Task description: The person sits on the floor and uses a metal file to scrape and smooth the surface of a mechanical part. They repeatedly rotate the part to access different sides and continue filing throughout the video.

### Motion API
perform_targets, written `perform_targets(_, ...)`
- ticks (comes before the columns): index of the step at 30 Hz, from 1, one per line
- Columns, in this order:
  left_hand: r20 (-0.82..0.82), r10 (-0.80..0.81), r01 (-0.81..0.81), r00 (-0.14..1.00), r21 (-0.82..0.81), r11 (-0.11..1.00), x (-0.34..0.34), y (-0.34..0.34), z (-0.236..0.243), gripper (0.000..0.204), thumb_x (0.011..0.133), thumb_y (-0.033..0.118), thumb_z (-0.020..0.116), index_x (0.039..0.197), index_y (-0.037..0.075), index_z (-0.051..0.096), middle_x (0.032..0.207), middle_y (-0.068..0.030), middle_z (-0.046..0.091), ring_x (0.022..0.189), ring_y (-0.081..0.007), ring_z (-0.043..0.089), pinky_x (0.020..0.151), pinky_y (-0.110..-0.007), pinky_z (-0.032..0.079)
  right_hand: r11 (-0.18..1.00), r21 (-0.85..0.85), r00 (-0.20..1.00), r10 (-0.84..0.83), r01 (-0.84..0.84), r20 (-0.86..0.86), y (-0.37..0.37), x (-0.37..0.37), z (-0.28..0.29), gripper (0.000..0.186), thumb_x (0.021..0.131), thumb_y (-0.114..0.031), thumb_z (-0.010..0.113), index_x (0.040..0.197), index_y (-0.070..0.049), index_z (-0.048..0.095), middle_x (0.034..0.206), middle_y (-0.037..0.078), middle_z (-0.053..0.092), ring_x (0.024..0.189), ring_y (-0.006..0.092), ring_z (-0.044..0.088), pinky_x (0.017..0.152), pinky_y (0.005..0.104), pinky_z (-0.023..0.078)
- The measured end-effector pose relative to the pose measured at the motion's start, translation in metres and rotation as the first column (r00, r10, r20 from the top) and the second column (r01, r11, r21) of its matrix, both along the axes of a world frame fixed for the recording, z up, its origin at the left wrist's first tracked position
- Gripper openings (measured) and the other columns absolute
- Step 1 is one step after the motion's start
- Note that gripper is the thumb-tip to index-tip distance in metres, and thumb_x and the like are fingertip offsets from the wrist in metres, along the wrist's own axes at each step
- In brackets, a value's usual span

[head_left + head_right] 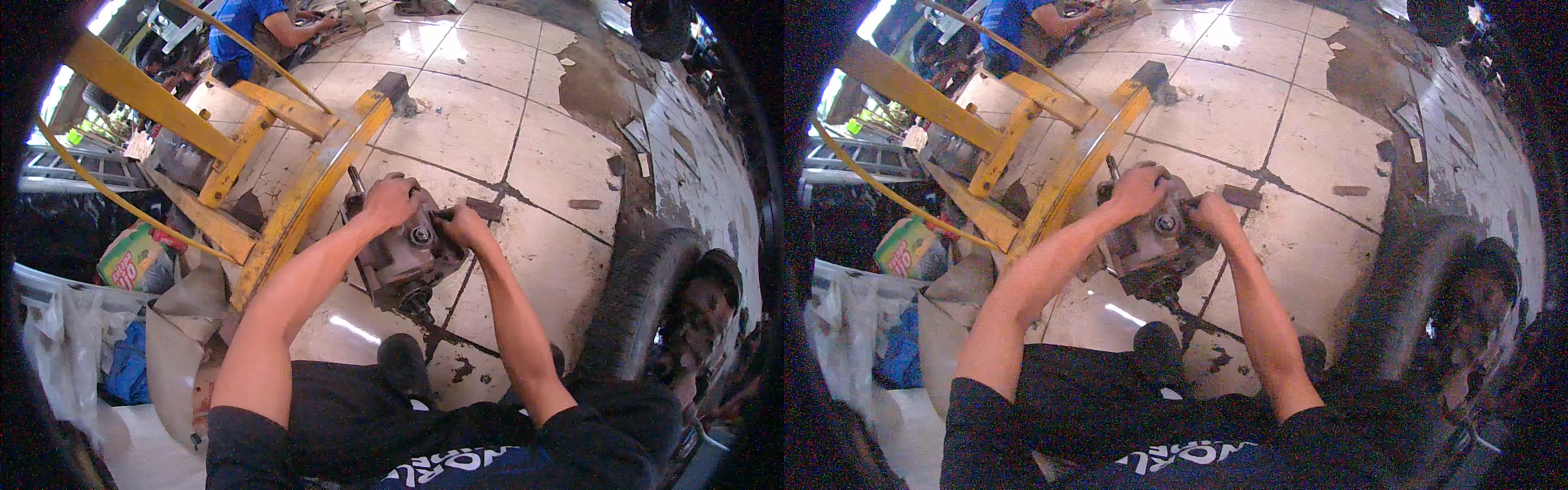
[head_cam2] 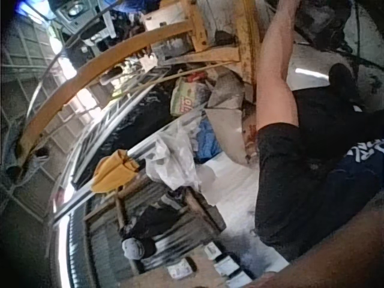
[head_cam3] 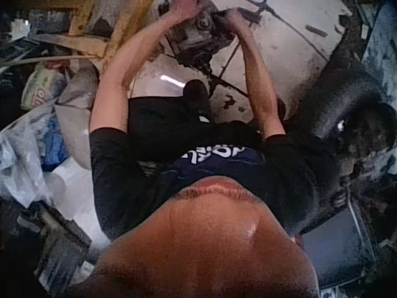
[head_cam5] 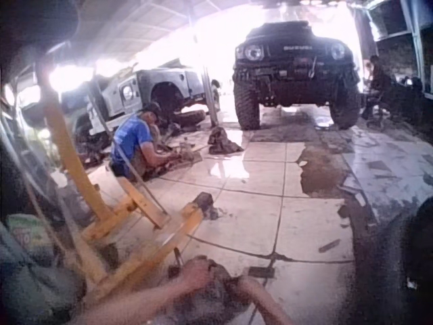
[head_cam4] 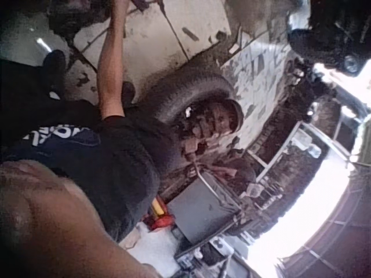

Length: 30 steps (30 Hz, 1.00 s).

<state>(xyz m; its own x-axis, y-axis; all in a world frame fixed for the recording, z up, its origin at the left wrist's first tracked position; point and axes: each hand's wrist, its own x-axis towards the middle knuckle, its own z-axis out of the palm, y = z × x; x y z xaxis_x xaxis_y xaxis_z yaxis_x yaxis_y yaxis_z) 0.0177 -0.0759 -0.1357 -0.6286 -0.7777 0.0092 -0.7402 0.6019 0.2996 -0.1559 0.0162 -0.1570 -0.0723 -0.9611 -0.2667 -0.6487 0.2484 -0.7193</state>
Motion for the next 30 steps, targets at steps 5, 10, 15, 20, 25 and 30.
perform_targets(5,-0.063,-0.043,0.044,0.997,0.007,0.999,-0.022,0.002,0.000,0.030,0.088,0.027,0.054,0.101,0.004,0.069,0.107,-0.0203,0.067,0.108,-0.0384,0.059,0.093,-0.048,0.048,0.999,-0.035,0.993,-0.030,0.026,-0.111,-0.015,-0.022,-0.053,0.040,0.086,-0.037,0.063,0.103,-0.002,0.070,0.094,0.027,0.067,0.091,0.0418,0.066,0.081,0.0487,0.053)
perform_targets(10,-0.039,-0.011,0.011,0.999,0.018,1.000,-0.018,0.007,-0.001,0.029,0.088,0.024,0.053,0.099,0.002,0.069,0.105,-0.0207,0.066,0.106,-0.0393,0.060,0.093,-0.048,0.048,0.994,-0.034,0.985,-0.108,0.104,-0.138,0.002,-0.005,-0.028,0.039,0.086,-0.038,0.064,0.101,-0.003,0.070,0.097,0.028,0.067,0.092,0.0414,0.067,0.081,0.0473,0.053)
perform_targets(15,-0.026,-0.045,0.044,0.999,-0.027,0.999,-0.016,0.000,0.001,0.030,0.088,0.024,0.053,0.100,0.002,0.069,0.105,-0.0214,0.065,0.104,-0.0393,0.060,0.092,-0.048,0.048,0.996,-0.028,0.996,-0.086,0.085,-0.040,-0.005,-0.010,-0.044,0.034,0.084,-0.031,0.060,0.097,-0.002,0.072,0.095,0.026,0.068,0.090,0.0403,0.068,0.080,0.0478,0.054)
perform_targets(20,-0.041,-0.023,0.022,0.999,-0.027,0.999,-0.012,0.000,0.000,0.030,0.088,0.023,0.053,0.102,0.002,0.068,0.104,-0.0224,0.065,0.104,-0.0404,0.060,0.092,-0.049,0.048,0.982,-0.078,0.983,-0.177,0.174,-0.043,0.001,-0.003,-0.034,0.036,0.084,-0.035,0.060,0.099,-0.004,0.072,0.095,0.025,0.068,0.091,0.0408,0.068,0.081,0.0476,0.054)
perform_targets(25,-0.022,-0.076,0.074,0.997,-0.073,0.995,-0.017,-0.003,0.006,0.033,0.088,0.029,0.055,0.104,0.004,0.069,0.110,-0.0213,0.066,0.109,-0.0386,0.059,0.093,-0.048,0.048,0.985,-0.039,0.973,-0.175,0.171,-0.151,-0.005,-0.010,-0.042,0.033,0.083,-0.030,0.059,0.099,-0.005,0.073,0.095,0.025,0.069,0.091,0.0404,0.068,0.080,0.0479,0.054)
perform_targets(30,0.031,-0.001,-0.001,1.000,0.063,0.998,-0.012,-0.001,0.012,0.035,0.088,0.032,0.057,0.107,0.005,0.070,0.114,-0.0212,0.066,0.115,-0.0369,0.058,0.095,-0.047,0.048,0.998,0.005,0.988,0.061,-0.061,-0.141,0.005,-0.011,-0.022,0.029,0.080,-0.019,0.058,0.099,-0.003,0.072,0.092,0.025,0.069,0.089,0.0398,0.068,0.080,0.0488,0.054)
